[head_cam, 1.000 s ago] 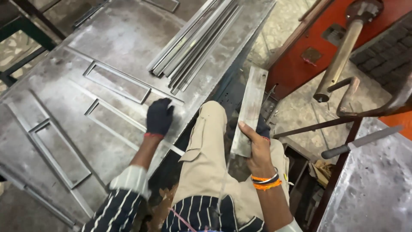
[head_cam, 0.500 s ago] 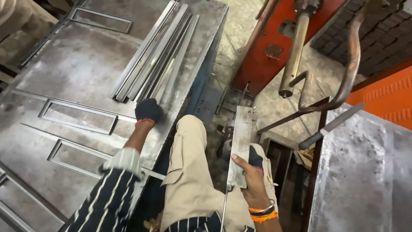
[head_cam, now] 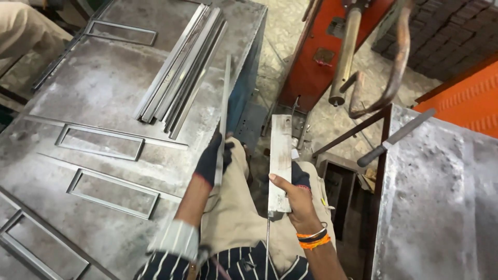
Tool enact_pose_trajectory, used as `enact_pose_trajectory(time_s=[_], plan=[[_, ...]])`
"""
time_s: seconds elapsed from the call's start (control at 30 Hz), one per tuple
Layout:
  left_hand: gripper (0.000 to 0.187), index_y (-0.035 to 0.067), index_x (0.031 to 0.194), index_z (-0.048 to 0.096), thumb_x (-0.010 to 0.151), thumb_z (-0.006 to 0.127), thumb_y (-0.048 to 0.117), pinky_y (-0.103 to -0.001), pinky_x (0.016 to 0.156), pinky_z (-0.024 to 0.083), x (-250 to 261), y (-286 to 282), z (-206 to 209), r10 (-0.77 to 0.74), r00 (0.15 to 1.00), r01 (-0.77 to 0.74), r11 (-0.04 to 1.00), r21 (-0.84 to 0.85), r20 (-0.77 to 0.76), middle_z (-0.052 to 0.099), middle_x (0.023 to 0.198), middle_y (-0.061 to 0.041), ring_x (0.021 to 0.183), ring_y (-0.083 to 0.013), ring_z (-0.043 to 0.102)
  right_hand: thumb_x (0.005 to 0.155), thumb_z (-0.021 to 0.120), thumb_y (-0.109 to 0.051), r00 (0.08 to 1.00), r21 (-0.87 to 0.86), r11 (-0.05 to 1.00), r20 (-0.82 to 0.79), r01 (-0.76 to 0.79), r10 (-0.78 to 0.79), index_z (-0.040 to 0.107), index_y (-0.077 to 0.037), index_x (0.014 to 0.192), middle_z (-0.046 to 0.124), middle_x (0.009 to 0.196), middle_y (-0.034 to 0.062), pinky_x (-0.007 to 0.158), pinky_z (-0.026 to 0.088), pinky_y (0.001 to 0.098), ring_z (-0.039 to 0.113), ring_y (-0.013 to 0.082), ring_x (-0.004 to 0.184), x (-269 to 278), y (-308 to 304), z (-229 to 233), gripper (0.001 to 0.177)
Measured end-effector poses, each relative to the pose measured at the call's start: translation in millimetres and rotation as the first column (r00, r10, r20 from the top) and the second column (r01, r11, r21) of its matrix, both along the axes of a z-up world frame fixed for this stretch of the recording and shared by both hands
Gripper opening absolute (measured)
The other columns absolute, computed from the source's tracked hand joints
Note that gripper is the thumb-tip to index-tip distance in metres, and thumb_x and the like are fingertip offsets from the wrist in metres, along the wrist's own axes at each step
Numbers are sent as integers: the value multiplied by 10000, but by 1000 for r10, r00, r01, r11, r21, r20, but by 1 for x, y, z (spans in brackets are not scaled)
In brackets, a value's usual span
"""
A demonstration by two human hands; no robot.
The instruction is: The recorder is using a spot welding machine to join metal strips into rectangular frames at a manual workstation.
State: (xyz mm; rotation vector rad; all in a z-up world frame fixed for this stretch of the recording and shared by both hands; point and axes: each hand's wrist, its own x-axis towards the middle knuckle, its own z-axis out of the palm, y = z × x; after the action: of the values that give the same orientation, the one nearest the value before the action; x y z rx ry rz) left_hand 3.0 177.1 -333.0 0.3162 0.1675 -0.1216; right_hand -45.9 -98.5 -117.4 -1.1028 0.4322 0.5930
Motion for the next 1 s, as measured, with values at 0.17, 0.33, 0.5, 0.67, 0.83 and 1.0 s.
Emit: enact_pose_trajectory(time_s=[0.17,0.33,0.5,0.67,0.83,1.0], plan=[[267,81,1077,682,1026,689,344,-309,474,469,23,-46,86,237,944,-90,854,512,-228,572,711,-44,519,-153,558,810,790,-107,941,-159,987,332,-13,65,691,4,1236,756,1100,72,791,553,289,707,145,948,10,7,22,452],[432,-22,912,668,1065,630,380,-365,475,405,22,-98,114,437,892,-195,600,776,-114,574,654,-83,524,-215,541,866,810,-293,974,-432,898,155,-82,164,720,51,1216,759,1187,69,970,502,286,685,131,1104,35,18,2,499],[533,-36,997,626,1081,398,439,-477,582,471,20,-125,113,500,859,-189,103,977,114,626,712,-202,639,-362,644,906,515,-603,776,-709,669,285,-224,563,720,-81,1283,732,1227,172,980,459,313,655,220,1174,69,24,-95,676],[435,-31,1121,620,1093,369,324,-510,570,404,-15,-147,99,343,877,-259,-252,932,336,629,781,-265,678,-401,613,942,483,-707,835,-813,527,96,-249,542,721,-30,1208,747,1146,268,1032,470,353,687,321,1184,88,34,-74,765],[476,-22,858,649,1082,443,344,-459,532,444,-71,-183,167,352,926,-190,111,976,140,631,634,-220,576,-311,677,861,468,-767,881,-758,640,212,-125,423,707,-80,1231,728,1148,210,1002,442,384,626,302,1190,111,26,-19,816],[451,-1,856,678,1080,473,333,-402,529,466,-88,-190,156,230,919,-339,50,940,319,611,613,-127,590,-196,700,1040,403,-798,874,-899,396,33,-186,485,718,103,1039,724,1052,368,897,552,469,729,403,1036,116,6,0,956]])
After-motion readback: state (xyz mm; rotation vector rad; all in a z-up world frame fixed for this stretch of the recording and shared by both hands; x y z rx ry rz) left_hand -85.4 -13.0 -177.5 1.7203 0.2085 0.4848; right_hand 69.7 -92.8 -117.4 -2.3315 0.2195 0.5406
